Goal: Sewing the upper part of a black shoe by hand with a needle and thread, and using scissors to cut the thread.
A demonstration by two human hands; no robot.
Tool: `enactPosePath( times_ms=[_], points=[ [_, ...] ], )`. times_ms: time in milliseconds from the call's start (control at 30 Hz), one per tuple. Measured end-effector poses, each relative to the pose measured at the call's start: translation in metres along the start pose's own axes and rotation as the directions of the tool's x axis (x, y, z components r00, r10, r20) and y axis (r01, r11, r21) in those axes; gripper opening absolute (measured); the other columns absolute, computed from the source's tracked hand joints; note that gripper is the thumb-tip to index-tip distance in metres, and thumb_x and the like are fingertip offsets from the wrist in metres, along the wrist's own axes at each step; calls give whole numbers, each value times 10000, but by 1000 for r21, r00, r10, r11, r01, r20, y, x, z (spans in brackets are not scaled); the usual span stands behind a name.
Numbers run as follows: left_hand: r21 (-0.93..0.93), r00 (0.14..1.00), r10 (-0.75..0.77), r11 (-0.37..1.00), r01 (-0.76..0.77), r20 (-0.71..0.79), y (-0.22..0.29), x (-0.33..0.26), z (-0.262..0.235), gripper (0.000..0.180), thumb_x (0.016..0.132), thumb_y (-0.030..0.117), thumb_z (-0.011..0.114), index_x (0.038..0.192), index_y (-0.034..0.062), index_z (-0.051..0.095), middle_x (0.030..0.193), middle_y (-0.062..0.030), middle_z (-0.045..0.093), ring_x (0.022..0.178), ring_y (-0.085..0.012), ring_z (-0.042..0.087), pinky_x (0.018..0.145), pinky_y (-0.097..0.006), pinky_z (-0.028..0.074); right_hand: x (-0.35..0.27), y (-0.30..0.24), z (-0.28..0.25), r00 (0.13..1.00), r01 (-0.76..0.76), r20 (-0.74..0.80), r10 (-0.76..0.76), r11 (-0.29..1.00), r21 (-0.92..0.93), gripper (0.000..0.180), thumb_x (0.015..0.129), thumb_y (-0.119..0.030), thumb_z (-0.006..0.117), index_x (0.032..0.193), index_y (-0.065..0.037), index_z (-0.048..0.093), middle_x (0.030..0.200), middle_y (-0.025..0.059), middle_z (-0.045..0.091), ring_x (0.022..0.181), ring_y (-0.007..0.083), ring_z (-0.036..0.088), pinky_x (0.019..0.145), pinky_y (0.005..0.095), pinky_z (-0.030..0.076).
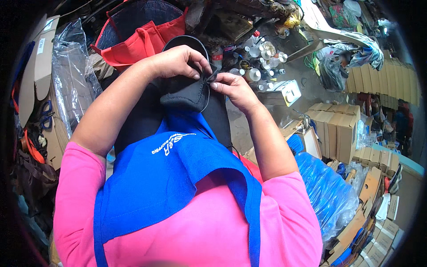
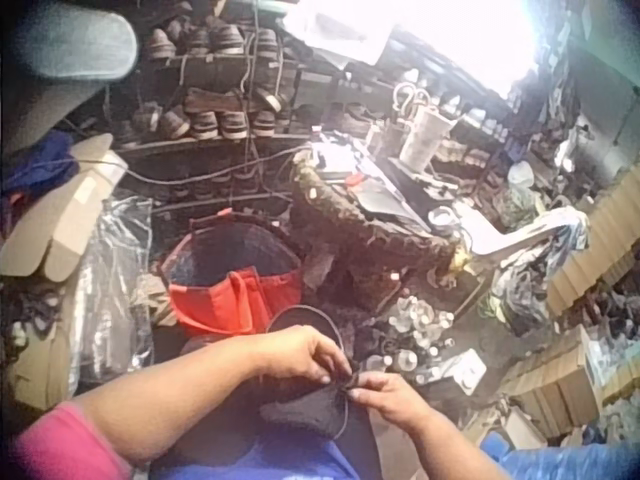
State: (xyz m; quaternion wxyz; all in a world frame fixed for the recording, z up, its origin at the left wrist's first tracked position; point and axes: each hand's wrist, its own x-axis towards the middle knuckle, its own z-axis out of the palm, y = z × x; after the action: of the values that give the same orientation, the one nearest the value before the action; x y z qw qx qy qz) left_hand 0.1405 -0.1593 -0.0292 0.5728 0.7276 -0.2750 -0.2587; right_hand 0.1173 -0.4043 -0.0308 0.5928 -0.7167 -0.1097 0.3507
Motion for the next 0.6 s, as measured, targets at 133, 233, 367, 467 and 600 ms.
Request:
enactPosePath(
  times_ms=[133,233,367,467,600],
  points=[
    [-74,1000,-3,997,4,10,-5,1,0,333,728,-59,677,1044,46,699,951,-32,691,897,-120,613,849,-278,494,4,-1,-3,1000,-1,14,1,1000,-16,173,858,-172,694,979,-49,687,928,-27,618,878,91,543,856,254,415],
    [-49,1000,-10,999,10,-4,-2,-1,0,326,724,-56,683,1034,43,701,938,-30,690,895,-120,616,845,-277,494,12,-1,-7,986,164,62,-157,976,-145,153,863,-182,693,949,-57,681,955,-52,594,865,65,530,809,229,412],
    [-35,997,-61,998,59,-57,1,-9,4,281,723,-54,687,991,25,694,886,-31,690,855,-118,629,825,-271,499,15,-5,-3,996,78,53,-67,968,-239,127,836,-134,708,896,-31,664,863,-26,575,821,75,538,746,242,434],
    [-73,991,-56,996,48,-122,0,-23,10,219,739,-41,685,949,18,676,857,-25,685,828,-104,624,807,-263,499,13,-8,22,990,128,-24,-142,944,-305,145,781,-108,748,854,-15,663,803,25,596,763,100,563,684,263,454],
    [-171,983,-58,985,28,-171,-11,-43,15,157,786,40,715,932,8,665,860,0,676,825,-69,594,797,-252,489,11,-18,25,985,165,11,-171,927,-336,152,755,-128,773,856,-40,701,806,42,614,751,109,565,676,270,468]
  ],
)
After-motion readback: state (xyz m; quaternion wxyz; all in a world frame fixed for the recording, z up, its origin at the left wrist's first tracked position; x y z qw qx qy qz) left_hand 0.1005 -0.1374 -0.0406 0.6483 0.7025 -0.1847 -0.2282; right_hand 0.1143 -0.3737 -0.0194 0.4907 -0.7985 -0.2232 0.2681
